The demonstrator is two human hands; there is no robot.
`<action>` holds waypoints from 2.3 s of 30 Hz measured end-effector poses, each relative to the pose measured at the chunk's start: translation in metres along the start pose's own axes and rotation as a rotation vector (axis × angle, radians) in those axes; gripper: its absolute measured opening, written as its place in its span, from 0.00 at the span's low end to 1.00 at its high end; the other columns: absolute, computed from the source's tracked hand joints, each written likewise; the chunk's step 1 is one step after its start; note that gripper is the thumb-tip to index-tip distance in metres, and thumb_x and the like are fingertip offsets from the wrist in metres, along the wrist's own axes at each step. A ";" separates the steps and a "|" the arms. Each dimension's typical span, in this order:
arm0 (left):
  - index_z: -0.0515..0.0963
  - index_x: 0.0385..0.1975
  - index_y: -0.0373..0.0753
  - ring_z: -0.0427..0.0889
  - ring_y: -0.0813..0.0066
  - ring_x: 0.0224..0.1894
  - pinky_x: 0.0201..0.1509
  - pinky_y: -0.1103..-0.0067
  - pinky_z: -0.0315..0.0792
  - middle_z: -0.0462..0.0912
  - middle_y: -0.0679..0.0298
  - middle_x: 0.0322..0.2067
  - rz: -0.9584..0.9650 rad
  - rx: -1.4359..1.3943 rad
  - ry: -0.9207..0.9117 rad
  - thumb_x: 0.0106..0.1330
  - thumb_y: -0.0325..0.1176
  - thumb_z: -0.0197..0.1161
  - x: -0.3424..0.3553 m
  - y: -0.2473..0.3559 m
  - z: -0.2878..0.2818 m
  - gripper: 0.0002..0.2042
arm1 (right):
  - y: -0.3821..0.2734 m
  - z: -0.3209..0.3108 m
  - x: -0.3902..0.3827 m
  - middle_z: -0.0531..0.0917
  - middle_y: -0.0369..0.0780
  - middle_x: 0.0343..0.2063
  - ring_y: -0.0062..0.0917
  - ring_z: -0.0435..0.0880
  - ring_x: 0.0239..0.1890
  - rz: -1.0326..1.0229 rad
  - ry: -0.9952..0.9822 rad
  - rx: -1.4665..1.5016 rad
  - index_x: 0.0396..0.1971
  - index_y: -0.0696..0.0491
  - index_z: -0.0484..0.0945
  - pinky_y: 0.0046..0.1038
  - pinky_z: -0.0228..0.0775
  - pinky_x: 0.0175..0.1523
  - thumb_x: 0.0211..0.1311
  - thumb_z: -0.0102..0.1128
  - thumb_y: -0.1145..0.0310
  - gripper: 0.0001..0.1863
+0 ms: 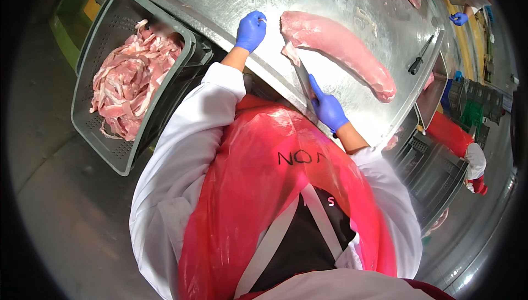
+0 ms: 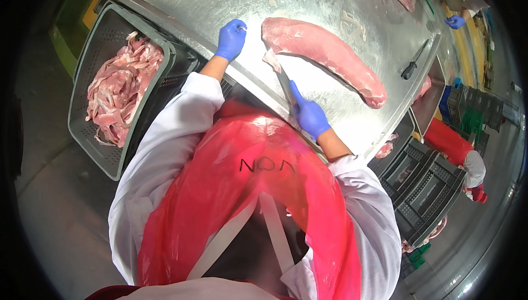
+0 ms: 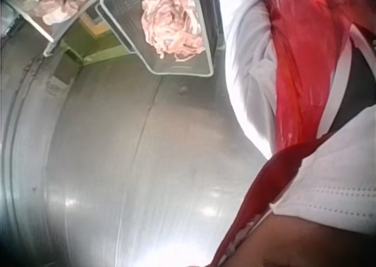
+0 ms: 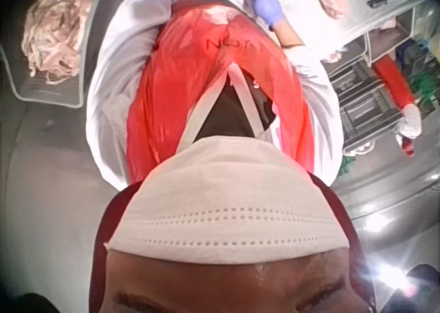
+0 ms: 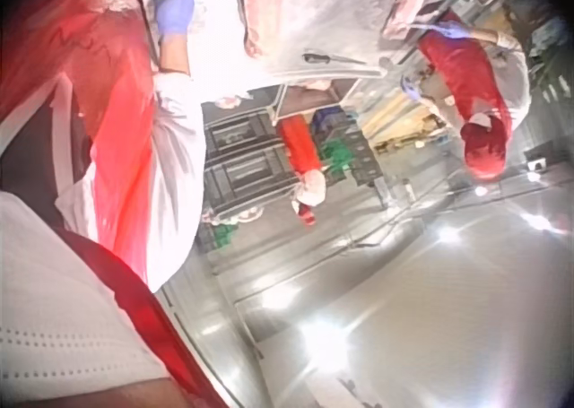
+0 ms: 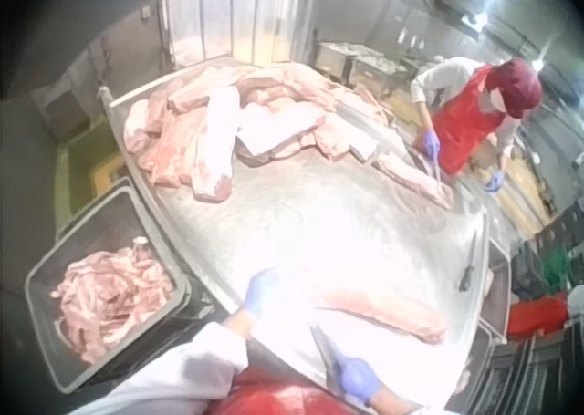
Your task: The person trims fat and connective tissue from large cuts of raw meat using a knife. They repeatedly lift the meat to inspect the underside, slice away excess material, and place the trimmed pieces into a nearby container. The process involves handling multiple large slabs of meat sequentially on a stainless steel table.
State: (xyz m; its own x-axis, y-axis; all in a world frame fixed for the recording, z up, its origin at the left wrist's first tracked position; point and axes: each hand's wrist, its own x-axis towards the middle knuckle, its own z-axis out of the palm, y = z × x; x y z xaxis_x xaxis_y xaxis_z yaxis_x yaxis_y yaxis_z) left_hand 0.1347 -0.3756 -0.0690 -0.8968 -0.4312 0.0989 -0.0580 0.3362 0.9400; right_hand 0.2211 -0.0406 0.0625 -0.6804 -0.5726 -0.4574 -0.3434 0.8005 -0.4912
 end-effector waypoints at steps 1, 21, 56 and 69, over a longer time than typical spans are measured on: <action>0.80 0.30 0.36 0.84 0.53 0.31 0.39 0.65 0.78 0.83 0.51 0.30 0.009 0.032 0.032 0.62 0.28 0.59 -0.002 0.003 -0.009 0.04 | 0.007 0.000 -0.013 0.84 0.56 0.29 0.53 0.84 0.31 -0.028 0.012 0.027 0.77 0.37 0.46 0.49 0.75 0.40 0.63 0.54 0.72 0.44; 0.78 0.31 0.39 0.79 0.74 0.31 0.38 0.79 0.74 0.81 0.66 0.30 0.577 0.356 0.575 0.58 0.19 0.69 -0.084 0.194 -0.252 0.08 | -0.148 -0.123 0.026 0.86 0.45 0.38 0.28 0.86 0.36 -0.429 0.319 0.507 0.73 0.54 0.58 0.30 0.77 0.44 0.59 0.53 0.80 0.38; 0.73 0.61 0.38 0.80 0.50 0.57 0.63 0.65 0.72 0.82 0.49 0.54 0.132 0.871 -1.473 0.30 0.52 0.85 0.098 0.177 0.189 0.51 | 0.065 0.061 -0.233 0.80 0.46 0.21 0.30 0.74 0.20 0.498 1.019 0.497 0.46 0.59 0.75 0.34 0.66 0.28 0.70 0.58 0.69 0.11; 0.75 0.42 0.41 0.77 0.52 0.48 0.49 0.61 0.71 0.78 0.56 0.42 0.856 0.717 -0.589 0.43 0.34 0.71 -0.046 0.169 0.118 0.23 | 0.070 -0.057 -0.081 0.83 0.58 0.32 0.60 0.81 0.37 0.407 0.913 0.496 0.46 0.57 0.68 0.53 0.72 0.40 0.71 0.52 0.61 0.15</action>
State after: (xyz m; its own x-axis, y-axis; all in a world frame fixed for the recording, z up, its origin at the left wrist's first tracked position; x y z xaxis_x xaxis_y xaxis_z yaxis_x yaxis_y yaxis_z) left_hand 0.1147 -0.2003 0.0467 -0.8129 0.5243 0.2535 0.5780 0.7797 0.2407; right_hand 0.2148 0.0717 0.1074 -0.9739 0.2243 -0.0353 0.1711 0.6227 -0.7636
